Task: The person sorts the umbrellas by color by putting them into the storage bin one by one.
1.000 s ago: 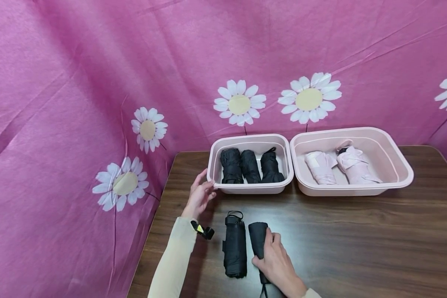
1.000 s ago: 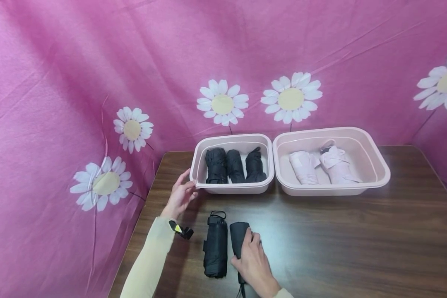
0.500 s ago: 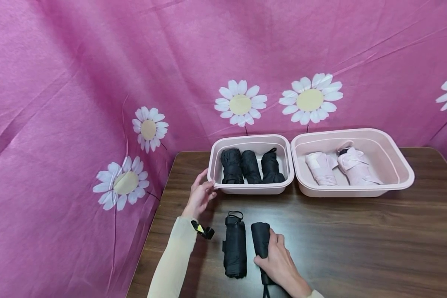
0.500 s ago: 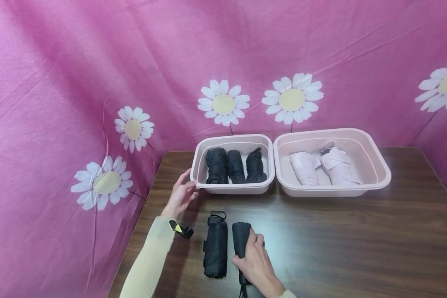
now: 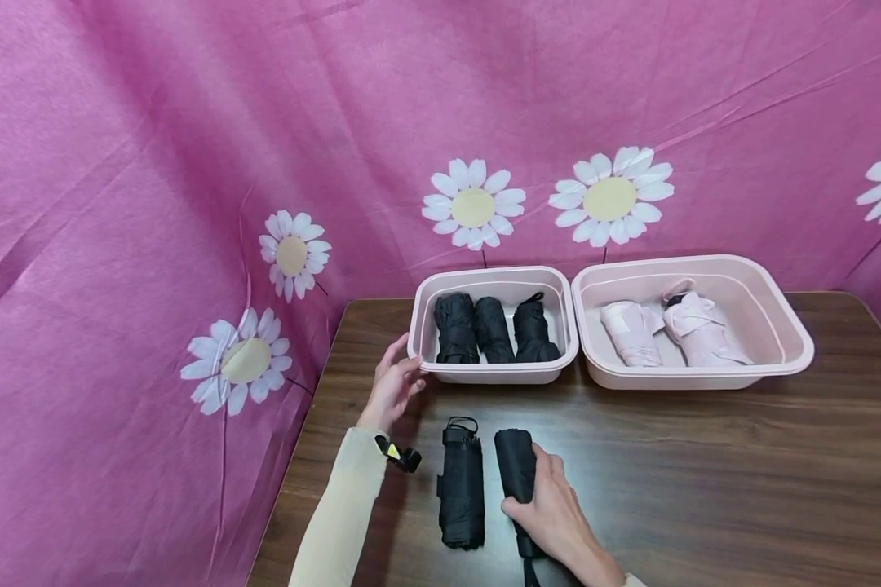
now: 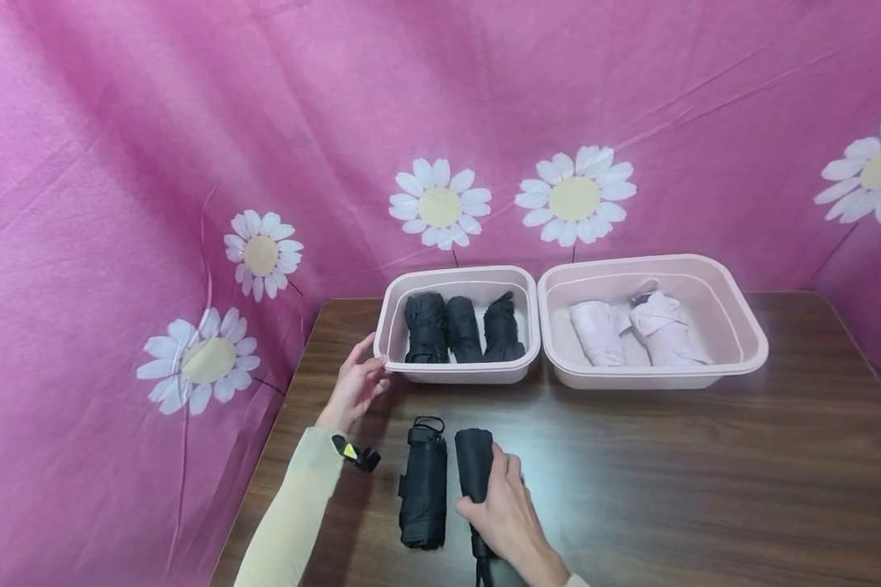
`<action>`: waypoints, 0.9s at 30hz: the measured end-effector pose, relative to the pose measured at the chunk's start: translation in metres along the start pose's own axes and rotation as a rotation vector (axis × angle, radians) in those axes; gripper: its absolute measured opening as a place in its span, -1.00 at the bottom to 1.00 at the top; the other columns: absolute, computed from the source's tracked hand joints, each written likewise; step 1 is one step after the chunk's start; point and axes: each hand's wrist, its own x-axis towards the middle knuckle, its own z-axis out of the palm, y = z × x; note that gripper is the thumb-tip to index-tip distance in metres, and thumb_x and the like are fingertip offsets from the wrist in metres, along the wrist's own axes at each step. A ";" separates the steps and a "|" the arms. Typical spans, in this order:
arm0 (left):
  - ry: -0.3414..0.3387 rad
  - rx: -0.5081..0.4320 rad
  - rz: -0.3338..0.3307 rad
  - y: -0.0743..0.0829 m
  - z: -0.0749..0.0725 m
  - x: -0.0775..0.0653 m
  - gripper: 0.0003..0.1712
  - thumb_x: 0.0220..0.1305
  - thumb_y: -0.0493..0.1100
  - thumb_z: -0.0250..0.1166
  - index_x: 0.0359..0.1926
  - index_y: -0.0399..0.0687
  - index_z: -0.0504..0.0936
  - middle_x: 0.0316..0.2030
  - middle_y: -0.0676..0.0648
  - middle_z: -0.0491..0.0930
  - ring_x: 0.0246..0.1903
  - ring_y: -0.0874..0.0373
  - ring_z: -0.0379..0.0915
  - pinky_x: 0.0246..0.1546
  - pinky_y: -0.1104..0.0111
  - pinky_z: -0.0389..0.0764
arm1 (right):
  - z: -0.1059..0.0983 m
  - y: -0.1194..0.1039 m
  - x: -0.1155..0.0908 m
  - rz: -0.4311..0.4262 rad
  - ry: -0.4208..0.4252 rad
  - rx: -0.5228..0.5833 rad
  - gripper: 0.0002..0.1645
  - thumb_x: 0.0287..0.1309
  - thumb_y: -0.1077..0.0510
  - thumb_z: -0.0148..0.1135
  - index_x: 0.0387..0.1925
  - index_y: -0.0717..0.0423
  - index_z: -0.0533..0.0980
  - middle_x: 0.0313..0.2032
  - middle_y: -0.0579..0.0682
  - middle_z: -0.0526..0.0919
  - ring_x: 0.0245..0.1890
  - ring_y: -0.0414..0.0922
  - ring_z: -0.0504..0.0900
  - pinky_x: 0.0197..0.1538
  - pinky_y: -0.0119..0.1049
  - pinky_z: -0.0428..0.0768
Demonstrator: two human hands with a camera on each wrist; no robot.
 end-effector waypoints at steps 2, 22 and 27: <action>0.000 0.000 0.004 -0.001 0.000 0.000 -0.34 0.29 -0.41 0.11 0.36 0.17 0.33 -0.34 -0.04 0.51 -0.51 0.23 0.49 -0.59 0.52 0.46 | -0.004 -0.002 0.000 -0.020 0.010 0.002 0.09 -0.23 0.00 0.33 0.38 0.26 0.15 0.10 0.21 0.39 -0.25 -0.02 0.49 -0.23 -0.22 0.50; -0.008 0.015 0.005 0.000 -0.002 0.000 -0.31 0.29 -0.40 0.12 0.39 0.16 0.28 -0.21 -0.07 0.46 -0.49 0.23 0.50 -0.56 0.50 0.48 | -0.063 -0.021 0.009 -0.210 0.110 0.406 -0.04 -0.09 0.27 0.37 0.38 0.07 0.19 0.20 0.14 0.37 -0.19 -0.09 0.50 -0.28 -0.39 0.57; -0.004 0.021 0.004 0.000 -0.002 0.000 -0.31 0.29 -0.39 0.13 0.38 0.17 0.29 -0.18 -0.09 0.45 -0.48 0.22 0.50 -0.54 0.49 0.50 | -0.080 -0.022 0.015 -0.256 0.080 0.556 -0.06 -0.03 0.38 0.31 0.39 0.08 0.15 0.26 0.16 0.32 -0.21 -0.31 0.58 -0.30 -0.39 0.66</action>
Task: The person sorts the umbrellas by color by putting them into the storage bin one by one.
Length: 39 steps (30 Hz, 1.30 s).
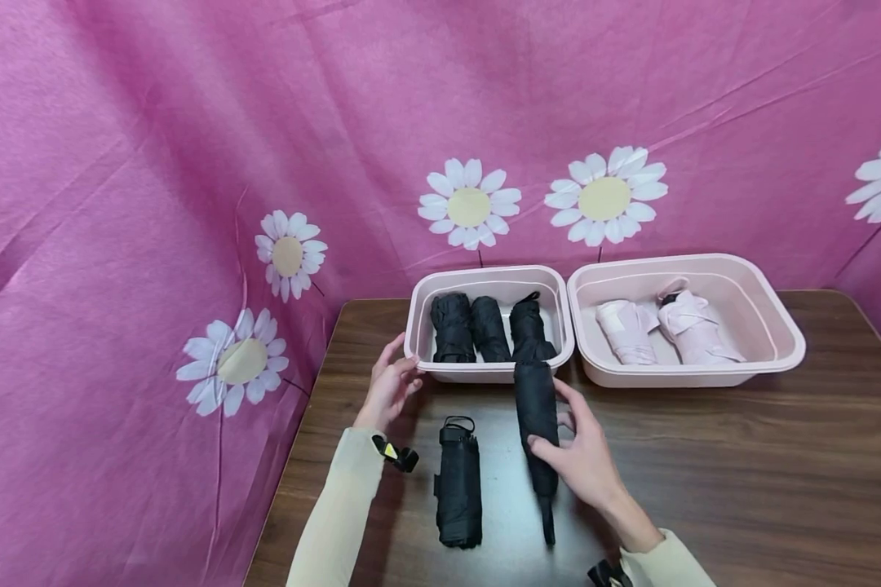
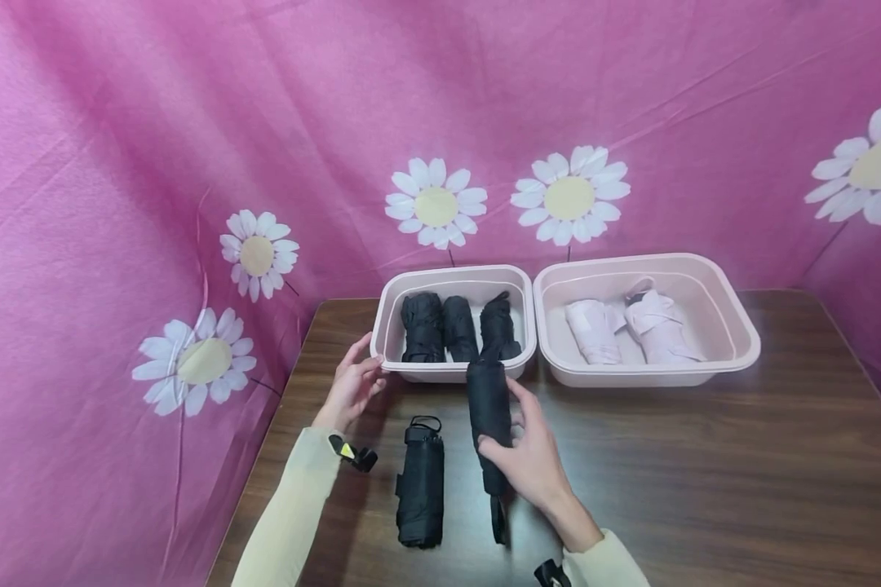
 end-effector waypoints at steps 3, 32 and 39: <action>-0.001 -0.006 -0.001 0.000 0.000 0.000 -0.31 0.28 -0.39 0.14 0.38 0.18 0.30 -0.20 -0.09 0.46 -0.49 0.22 0.50 -0.55 0.49 0.49 | -0.006 -0.003 0.005 -0.076 0.008 0.050 -0.06 -0.05 0.45 0.28 0.38 0.16 0.14 0.24 0.19 0.31 -0.22 -0.42 0.57 -0.29 -0.42 0.66; -0.002 -0.019 -0.005 -0.001 -0.001 0.001 -0.33 0.28 -0.40 0.13 0.36 0.18 0.32 -0.43 0.01 0.55 -0.49 0.21 0.49 -0.57 0.51 0.47 | -0.029 -0.015 0.041 -0.260 0.046 0.471 -0.09 -0.13 0.68 0.11 0.31 0.16 0.26 -0.01 -0.15 0.53 -0.07 -0.32 0.62 -0.09 -0.51 0.63; -0.006 -0.007 -0.004 0.001 -0.001 -0.001 -0.32 0.28 -0.40 0.13 0.37 0.16 0.30 -0.40 -0.01 0.57 -0.48 0.21 0.49 -0.55 0.49 0.48 | -0.035 -0.018 0.053 -0.189 0.100 0.502 -0.14 -0.06 0.64 0.13 0.33 0.18 0.28 0.03 -0.19 0.55 0.00 -0.33 0.60 0.02 -0.54 0.57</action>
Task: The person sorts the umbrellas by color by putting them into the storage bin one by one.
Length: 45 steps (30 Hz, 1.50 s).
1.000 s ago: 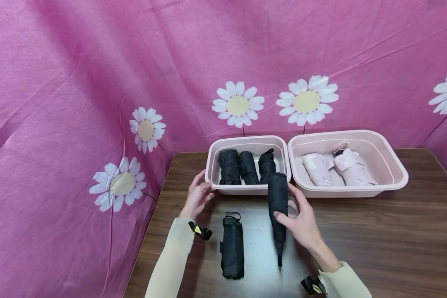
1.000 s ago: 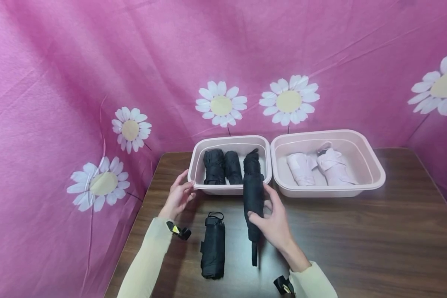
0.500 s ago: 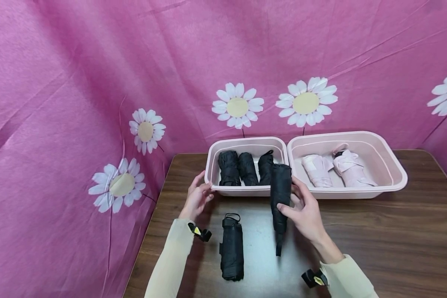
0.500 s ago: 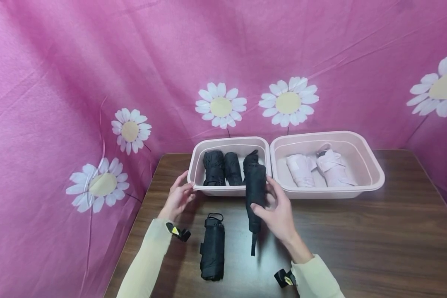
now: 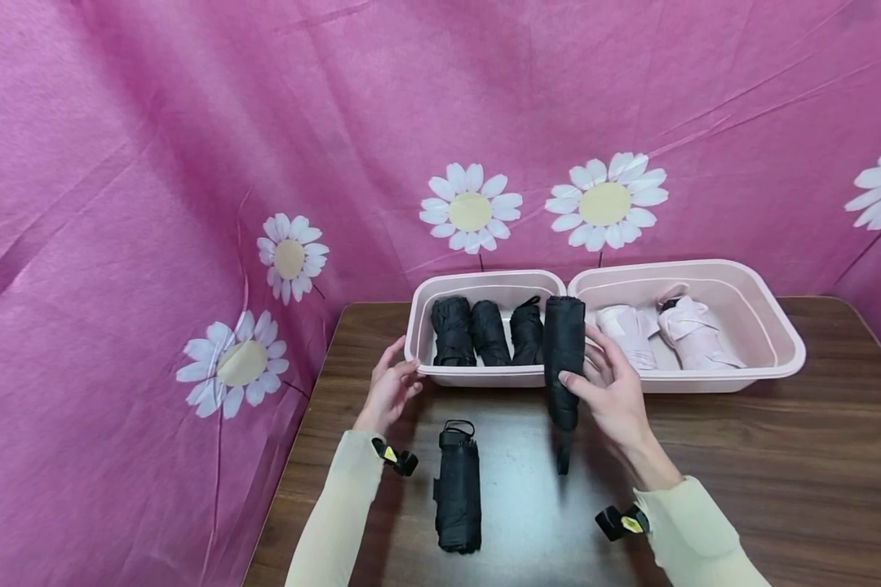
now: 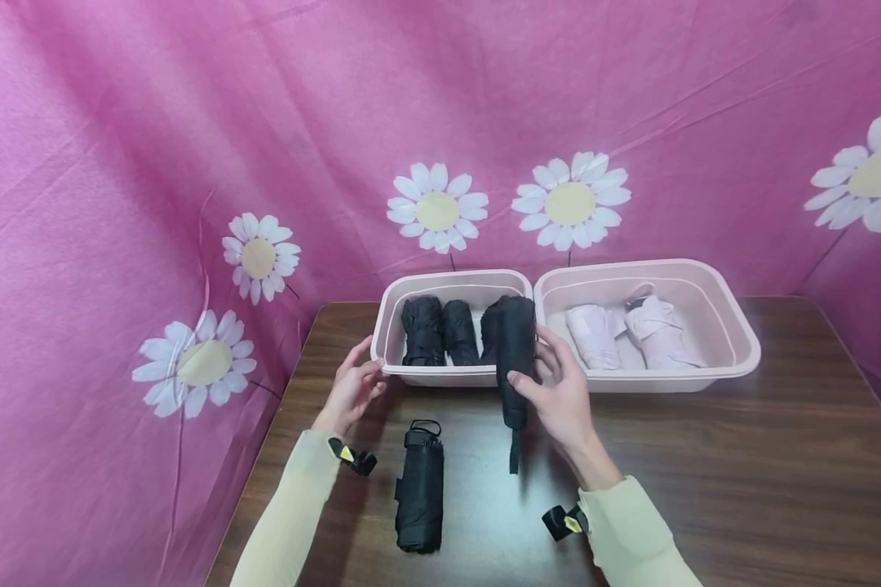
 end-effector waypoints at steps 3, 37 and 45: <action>-0.003 0.002 -0.001 0.001 0.000 0.000 -0.32 0.29 -0.39 0.13 0.38 0.16 0.29 -0.38 -0.02 0.56 -0.48 0.21 0.49 -0.54 0.49 0.48 | -0.001 0.000 0.006 0.023 0.007 0.054 -0.15 -0.03 0.63 0.12 0.34 0.16 0.28 0.00 -0.19 0.59 -0.01 -0.31 0.62 -0.01 -0.51 0.60; 0.010 -0.022 0.000 -0.001 0.000 0.002 -0.32 0.27 -0.41 0.14 0.35 0.18 0.34 -0.37 -0.06 0.55 -0.51 0.20 0.51 -0.58 0.49 0.47 | 0.021 0.021 0.068 0.265 0.228 -0.244 -0.22 0.07 0.14 0.39 0.34 0.01 0.34 0.21 0.17 0.48 -0.01 -0.27 0.54 -0.13 -0.64 0.55; -0.004 -0.006 0.010 -0.002 0.000 0.003 -0.32 0.29 -0.41 0.12 0.37 0.15 0.31 -0.34 -0.06 0.51 -0.52 0.23 0.52 -0.57 0.48 0.49 | 0.026 0.029 0.078 0.233 0.244 -0.319 -0.23 0.05 0.10 0.41 0.31 0.06 0.36 0.21 0.08 0.52 -0.04 -0.24 0.55 -0.12 -0.63 0.52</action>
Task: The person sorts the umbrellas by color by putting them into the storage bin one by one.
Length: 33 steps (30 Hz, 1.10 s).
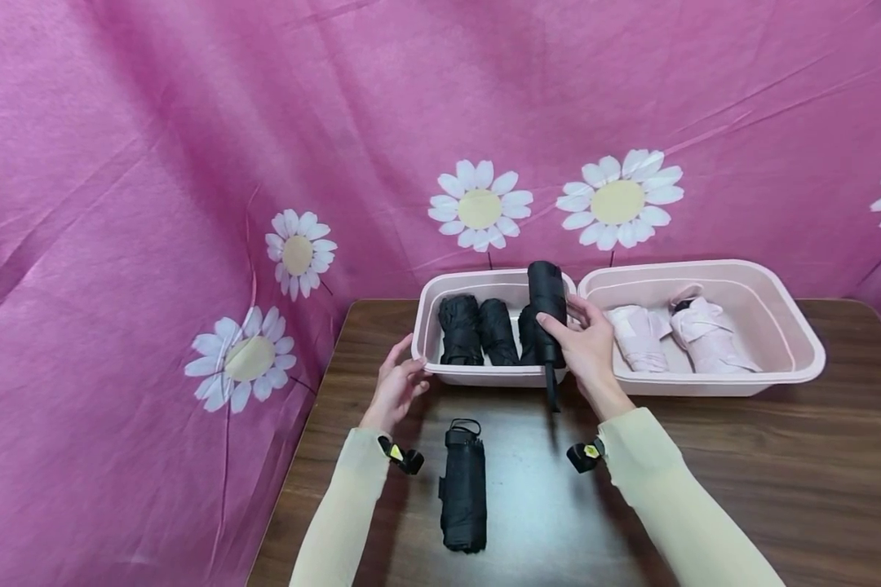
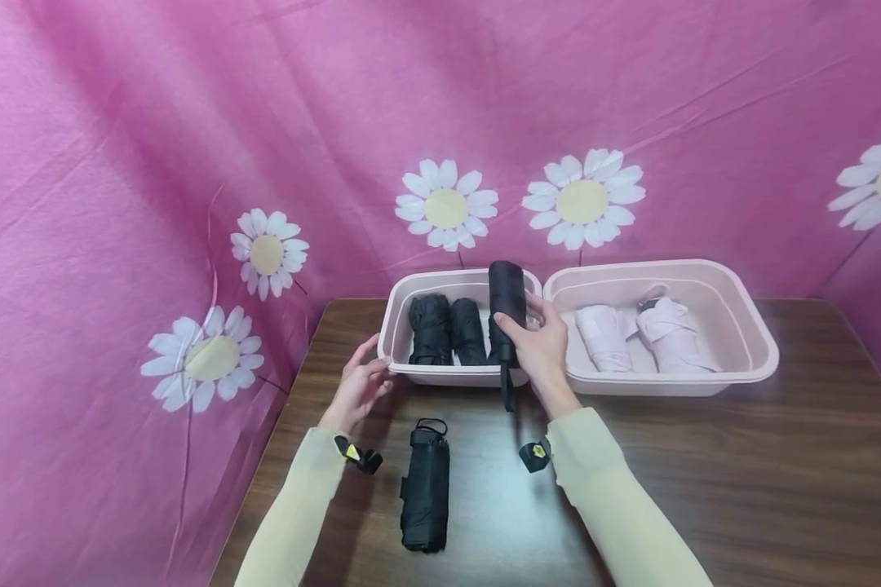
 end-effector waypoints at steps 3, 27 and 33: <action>0.006 0.001 -0.005 0.000 0.000 0.000 -0.33 0.28 -0.40 0.14 0.36 0.17 0.33 -0.34 -0.06 0.52 -0.51 0.22 0.52 -0.56 0.48 0.50 | 0.002 0.002 0.003 -0.011 -0.003 -0.029 -0.24 0.06 0.10 0.40 0.30 0.06 0.36 0.22 0.06 0.50 0.00 -0.15 0.57 -0.11 -0.58 0.54; 0.012 -0.005 -0.003 -0.001 -0.001 0.001 -0.32 0.27 -0.42 0.13 0.35 0.18 0.33 -0.36 -0.05 0.56 -0.51 0.20 0.49 -0.52 0.45 0.46 | 0.002 -0.009 -0.015 -0.202 -0.061 -0.215 -0.52 0.13 0.20 0.29 0.12 0.18 0.49 0.03 0.18 0.55 0.00 0.01 0.62 -0.10 -0.66 0.53; 0.006 -0.007 -0.005 0.000 0.000 0.001 -0.32 0.27 -0.42 0.13 0.36 0.16 0.32 -0.36 -0.04 0.56 -0.52 0.20 0.49 -0.53 0.45 0.46 | -0.002 -0.023 -0.028 -0.273 -0.075 -0.122 -0.54 0.14 0.26 0.27 0.10 0.25 0.48 0.00 0.14 0.56 -0.11 -0.17 0.55 -0.13 -0.70 0.52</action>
